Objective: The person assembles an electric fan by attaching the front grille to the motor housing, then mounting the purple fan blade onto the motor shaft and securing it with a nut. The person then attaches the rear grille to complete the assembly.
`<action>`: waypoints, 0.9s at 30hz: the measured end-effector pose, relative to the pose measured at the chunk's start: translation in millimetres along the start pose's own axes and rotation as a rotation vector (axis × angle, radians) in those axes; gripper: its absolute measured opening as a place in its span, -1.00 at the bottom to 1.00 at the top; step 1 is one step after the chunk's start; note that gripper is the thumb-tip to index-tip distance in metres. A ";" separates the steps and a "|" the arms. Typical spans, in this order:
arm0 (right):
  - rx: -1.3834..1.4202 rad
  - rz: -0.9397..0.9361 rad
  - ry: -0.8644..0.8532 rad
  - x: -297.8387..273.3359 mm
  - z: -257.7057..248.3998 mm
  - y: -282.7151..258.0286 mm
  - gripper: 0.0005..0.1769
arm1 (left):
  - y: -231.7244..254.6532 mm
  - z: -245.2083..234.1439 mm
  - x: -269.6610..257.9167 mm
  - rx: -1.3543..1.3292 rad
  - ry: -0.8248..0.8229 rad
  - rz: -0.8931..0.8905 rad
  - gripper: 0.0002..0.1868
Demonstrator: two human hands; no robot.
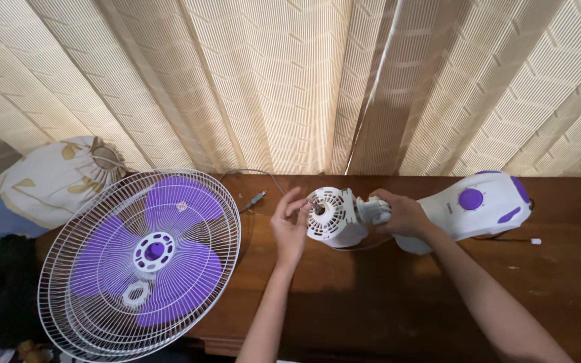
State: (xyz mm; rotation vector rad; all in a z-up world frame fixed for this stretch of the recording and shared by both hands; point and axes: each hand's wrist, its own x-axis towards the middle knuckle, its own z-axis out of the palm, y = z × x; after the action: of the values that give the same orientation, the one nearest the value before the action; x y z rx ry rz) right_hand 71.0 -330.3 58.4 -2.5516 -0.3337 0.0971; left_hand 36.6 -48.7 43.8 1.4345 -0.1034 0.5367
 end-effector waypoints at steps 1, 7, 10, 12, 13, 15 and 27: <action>0.000 -0.008 -0.001 -0.6 0.1 0.6 -0.20 | 2.5 -0.4 -0.3 -0.018 -0.007 -0.014 -0.61; -0.006 -0.022 0.012 -3.0 0.4 -2.4 -0.23 | 5.3 -3.2 -0.5 0.007 -0.038 -0.002 -0.79; -0.005 -0.020 0.013 -4.0 -1.1 -5.9 -0.23 | 2.0 -3.6 -1.0 -0.022 -0.045 -0.051 -0.81; -0.005 -0.023 0.012 -5.8 -1.7 -6.8 -0.25 | -0.8 -3.5 -2.7 0.000 -0.035 -0.072 -0.83; -0.001 -0.012 0.008 -6.0 -2.7 -7.5 -0.24 | -1.2 -3.1 -2.7 0.017 -0.024 -0.077 -0.82; 0.006 0.009 0.002 -6.4 -3.9 -8.7 -0.22 | -1.2 -2.0 -2.7 0.052 -0.003 -0.087 -0.82; -0.146 0.033 -0.069 -12.0 -7.0 -11.5 0.11 | 7.2 -7.9 -8.9 0.096 -0.048 -0.017 -0.67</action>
State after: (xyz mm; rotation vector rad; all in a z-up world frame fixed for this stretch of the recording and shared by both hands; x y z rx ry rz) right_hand 57.8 -327.7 70.5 -2.7037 -0.3366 0.1794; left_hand 23.9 -43.4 45.7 1.5410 -0.1050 0.4992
